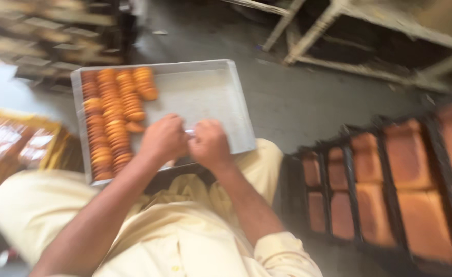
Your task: The person picks up cookies one by one and places them into a plastic bag, repeating this process for multiple bags.
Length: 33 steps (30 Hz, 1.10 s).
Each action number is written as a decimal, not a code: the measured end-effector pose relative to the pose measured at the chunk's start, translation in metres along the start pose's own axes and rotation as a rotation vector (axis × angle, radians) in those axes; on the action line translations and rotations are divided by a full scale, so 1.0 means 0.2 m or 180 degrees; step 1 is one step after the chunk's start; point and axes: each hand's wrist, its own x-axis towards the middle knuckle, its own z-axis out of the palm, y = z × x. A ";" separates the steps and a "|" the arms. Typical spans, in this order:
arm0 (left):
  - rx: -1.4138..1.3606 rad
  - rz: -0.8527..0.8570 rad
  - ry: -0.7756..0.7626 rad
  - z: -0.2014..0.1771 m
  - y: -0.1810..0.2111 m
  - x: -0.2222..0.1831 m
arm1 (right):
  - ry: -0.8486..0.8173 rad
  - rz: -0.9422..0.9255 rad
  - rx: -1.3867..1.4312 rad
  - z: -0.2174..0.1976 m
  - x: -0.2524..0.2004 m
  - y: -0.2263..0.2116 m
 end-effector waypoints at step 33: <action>-0.2445 -0.3965 0.3965 -0.39 -1.99 -0.25 | 0.0416 0.0055 -0.0528 -0.14 -0.71 0.59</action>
